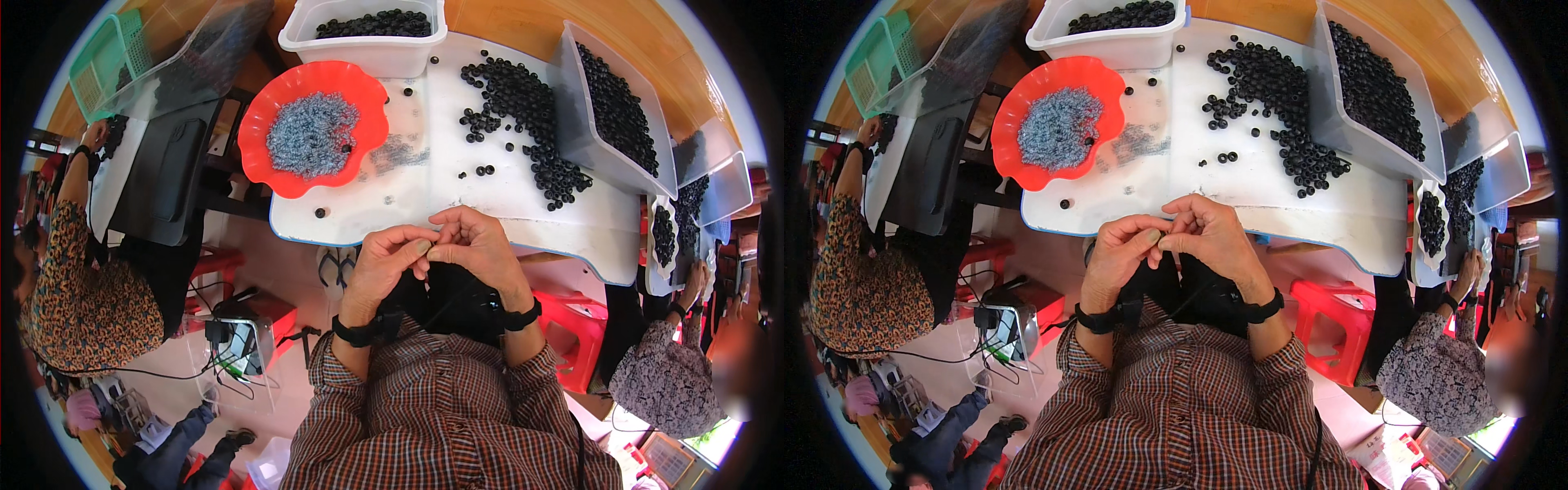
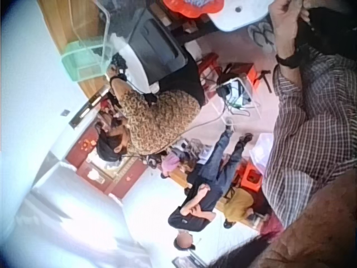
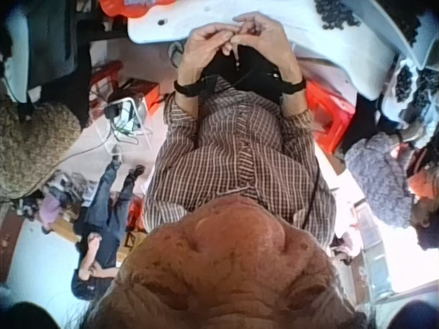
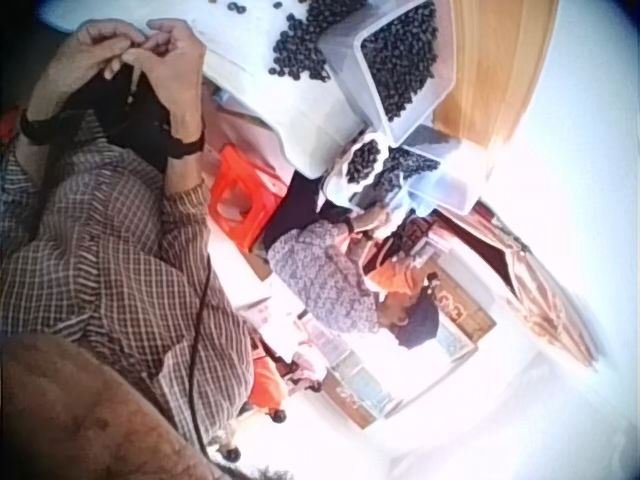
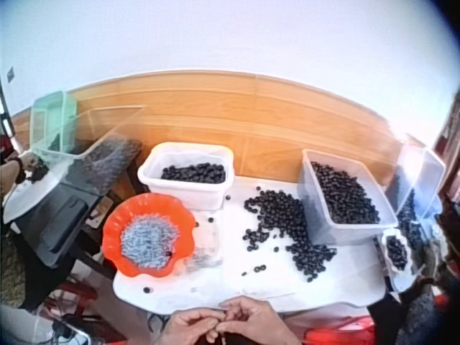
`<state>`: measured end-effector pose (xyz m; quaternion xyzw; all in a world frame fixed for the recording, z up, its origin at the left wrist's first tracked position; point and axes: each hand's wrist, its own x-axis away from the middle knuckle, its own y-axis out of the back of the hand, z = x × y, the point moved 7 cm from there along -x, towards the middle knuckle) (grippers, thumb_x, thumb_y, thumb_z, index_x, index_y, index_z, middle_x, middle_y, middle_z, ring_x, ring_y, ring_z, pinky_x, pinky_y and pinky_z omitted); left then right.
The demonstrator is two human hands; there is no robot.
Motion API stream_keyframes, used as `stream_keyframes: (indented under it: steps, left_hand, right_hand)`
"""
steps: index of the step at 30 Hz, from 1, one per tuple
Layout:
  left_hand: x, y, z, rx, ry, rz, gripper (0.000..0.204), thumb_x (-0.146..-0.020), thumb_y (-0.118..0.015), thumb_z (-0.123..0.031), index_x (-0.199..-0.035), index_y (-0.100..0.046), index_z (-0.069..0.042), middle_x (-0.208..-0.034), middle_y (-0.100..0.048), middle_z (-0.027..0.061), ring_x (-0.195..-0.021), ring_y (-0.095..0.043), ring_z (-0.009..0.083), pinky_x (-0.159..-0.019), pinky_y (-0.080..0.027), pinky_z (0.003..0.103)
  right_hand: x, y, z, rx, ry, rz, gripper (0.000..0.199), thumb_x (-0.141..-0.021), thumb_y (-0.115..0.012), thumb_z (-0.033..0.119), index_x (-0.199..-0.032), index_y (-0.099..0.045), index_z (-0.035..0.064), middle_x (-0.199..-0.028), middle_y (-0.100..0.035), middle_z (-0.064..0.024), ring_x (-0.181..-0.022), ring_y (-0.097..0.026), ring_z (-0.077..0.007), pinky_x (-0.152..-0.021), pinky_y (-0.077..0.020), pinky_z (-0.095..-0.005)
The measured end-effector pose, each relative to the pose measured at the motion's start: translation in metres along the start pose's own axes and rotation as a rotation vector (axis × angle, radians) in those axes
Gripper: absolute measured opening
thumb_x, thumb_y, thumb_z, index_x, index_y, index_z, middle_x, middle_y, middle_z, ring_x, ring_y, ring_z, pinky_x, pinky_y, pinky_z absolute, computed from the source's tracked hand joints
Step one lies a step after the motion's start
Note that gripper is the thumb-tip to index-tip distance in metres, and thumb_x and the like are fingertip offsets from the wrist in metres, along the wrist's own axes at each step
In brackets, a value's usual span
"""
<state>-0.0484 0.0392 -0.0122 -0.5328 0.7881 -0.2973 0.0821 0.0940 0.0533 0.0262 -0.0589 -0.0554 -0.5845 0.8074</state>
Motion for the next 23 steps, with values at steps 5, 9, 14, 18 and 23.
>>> stream_keyframes:
  steps: [5,9,14,18,23]
  left_hand:
    - [-0.011,-0.008,0.008,0.346,0.005,-0.042,0.022,-0.096,-0.059,-0.009,-0.113,-0.065,0.005,-0.091,-0.068,0.011,-0.069,-0.062,0.0112,-0.059,-0.053,0.022]
    - [-0.015,-0.01,0.012,0.395,0.021,-0.06,0.023,-0.096,-0.059,-0.009,-0.113,-0.064,0.005,-0.093,-0.068,0.0117,-0.07,-0.062,0.0118,-0.06,-0.053,0.022]
    - [-0.017,-0.01,0.015,0.392,0.009,-0.063,0.023,-0.096,-0.058,-0.008,-0.114,-0.064,0.006,-0.094,-0.068,0.0125,-0.072,-0.063,0.0121,-0.062,-0.053,0.022]
    - [-0.015,-0.006,0.013,0.339,-0.004,-0.118,0.023,-0.097,-0.057,-0.008,-0.114,-0.063,0.005,-0.094,-0.068,0.0137,-0.07,-0.06,0.0128,-0.062,-0.051,0.024]
    - [-0.016,-0.005,0.014,0.318,-0.007,-0.121,0.022,-0.097,-0.057,-0.008,-0.114,-0.063,0.005,-0.095,-0.067,0.0142,-0.071,-0.06,0.013,-0.063,-0.05,0.024]
  right_hand:
    - [-0.008,0.031,-0.002,0.178,0.088,-0.262,0.019,-0.084,-0.071,0.002,-0.102,-0.066,0.0002,-0.078,-0.064,-0.0028,-0.068,-0.059,-0.0081,-0.062,-0.0492,-0.0234]
    - [-0.011,0.054,0.016,0.627,0.322,-0.625,0.009,-0.087,-0.067,0.005,-0.095,-0.067,0.0025,-0.079,-0.061,-0.0072,-0.062,-0.06,-0.0196,-0.058,-0.0485,-0.0306]
    - [-0.023,0.046,0.017,0.866,0.324,-0.773,0.011,-0.089,-0.065,0.016,-0.09,-0.067,0.0059,-0.085,-0.06,-0.0112,-0.065,-0.062,-0.0311,-0.059,-0.0499,-0.0397]
    - [-0.029,0.043,0.012,0.967,0.226,-0.807,0.015,-0.088,-0.066,0.023,-0.085,-0.066,0.008,-0.087,-0.059,-0.0102,-0.067,-0.064,-0.0325,-0.059,-0.0505,-0.0419]
    - [-0.031,0.042,0.011,0.965,0.201,-0.767,0.014,-0.087,-0.067,0.023,-0.086,-0.068,0.0081,-0.091,-0.06,-0.0102,-0.07,-0.065,-0.0326,-0.061,-0.0516,-0.0424]
